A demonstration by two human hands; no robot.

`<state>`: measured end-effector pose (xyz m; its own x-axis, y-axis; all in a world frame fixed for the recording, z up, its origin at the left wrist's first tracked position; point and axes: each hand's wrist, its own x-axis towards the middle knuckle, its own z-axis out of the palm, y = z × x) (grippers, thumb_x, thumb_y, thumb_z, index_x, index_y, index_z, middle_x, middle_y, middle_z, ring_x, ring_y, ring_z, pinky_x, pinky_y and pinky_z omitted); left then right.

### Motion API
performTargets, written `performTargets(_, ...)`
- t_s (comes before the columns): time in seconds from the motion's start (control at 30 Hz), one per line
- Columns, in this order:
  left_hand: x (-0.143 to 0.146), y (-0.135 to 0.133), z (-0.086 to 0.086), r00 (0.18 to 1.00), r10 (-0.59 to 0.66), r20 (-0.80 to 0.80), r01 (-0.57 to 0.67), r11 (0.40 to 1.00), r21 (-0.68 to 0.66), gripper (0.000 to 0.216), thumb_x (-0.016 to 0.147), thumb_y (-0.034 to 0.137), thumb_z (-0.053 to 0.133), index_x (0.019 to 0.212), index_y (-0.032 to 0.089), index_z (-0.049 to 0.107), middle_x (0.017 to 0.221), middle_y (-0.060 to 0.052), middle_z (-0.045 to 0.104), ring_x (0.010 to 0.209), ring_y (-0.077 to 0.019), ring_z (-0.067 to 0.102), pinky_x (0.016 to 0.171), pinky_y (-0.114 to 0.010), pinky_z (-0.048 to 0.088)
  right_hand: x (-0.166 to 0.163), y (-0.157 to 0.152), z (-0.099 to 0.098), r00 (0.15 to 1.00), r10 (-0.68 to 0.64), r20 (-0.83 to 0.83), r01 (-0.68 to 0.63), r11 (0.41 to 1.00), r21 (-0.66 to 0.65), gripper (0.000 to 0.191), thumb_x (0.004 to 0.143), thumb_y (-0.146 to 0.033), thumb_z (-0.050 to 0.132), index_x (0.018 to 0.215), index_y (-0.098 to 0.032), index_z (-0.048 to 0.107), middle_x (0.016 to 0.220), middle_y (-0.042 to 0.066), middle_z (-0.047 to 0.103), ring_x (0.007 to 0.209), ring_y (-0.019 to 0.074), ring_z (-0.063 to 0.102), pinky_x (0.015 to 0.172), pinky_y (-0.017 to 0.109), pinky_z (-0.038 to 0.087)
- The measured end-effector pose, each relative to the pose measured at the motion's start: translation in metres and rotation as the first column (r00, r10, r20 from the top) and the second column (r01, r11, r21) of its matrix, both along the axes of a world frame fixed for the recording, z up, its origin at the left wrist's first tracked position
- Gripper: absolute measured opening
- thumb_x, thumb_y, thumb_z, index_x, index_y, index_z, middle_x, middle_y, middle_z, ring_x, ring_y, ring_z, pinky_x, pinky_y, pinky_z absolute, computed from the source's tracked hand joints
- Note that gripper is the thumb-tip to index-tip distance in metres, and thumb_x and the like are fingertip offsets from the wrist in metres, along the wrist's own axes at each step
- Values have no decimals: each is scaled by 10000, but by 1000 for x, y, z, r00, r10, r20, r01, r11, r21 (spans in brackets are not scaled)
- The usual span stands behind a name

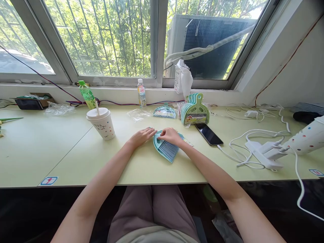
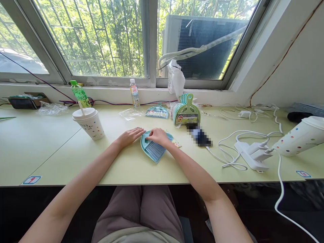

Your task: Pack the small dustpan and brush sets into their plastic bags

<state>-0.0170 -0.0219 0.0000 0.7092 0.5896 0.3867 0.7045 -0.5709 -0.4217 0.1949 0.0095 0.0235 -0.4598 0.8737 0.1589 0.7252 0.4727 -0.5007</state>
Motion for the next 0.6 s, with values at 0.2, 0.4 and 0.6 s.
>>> performTargets(0.2, 6, 4, 5, 794, 35, 607, 6, 998, -64, 519, 893, 121, 443, 1402, 210, 400, 1430, -128, 456, 1360, -234, 393, 1138, -453, 319, -3, -6, 4, 985, -50, -167, 59, 997, 49, 177, 706, -369, 735, 693, -203, 673, 799, 12, 717, 777, 163, 648, 690, 240, 442)
performTargets(0.4, 34, -5, 9, 119, 536, 836, 594, 636, -492, 604, 897, 530, 441, 1427, 258, 346, 1266, -126, 583, 1122, -273, 596, 951, -456, 470, -6, -6, 1, 899, -113, -424, 194, 969, 153, 175, 745, -368, 703, 734, -201, 652, 833, 32, 702, 807, 171, 641, 768, 274, 467)
performTargets(0.6, 49, -19, 11, 39, 730, 682, 763, 419, -492, 600, 739, 343, 689, 1303, 262, 501, 1094, -53, 667, 973, -235, 640, 784, -315, 527, 2, 10, 0, 875, -16, -484, 58, 996, 71, 116, 828, -231, 573, 846, -194, 682, 880, 31, 695, 643, 137, 628, 672, 274, 502)
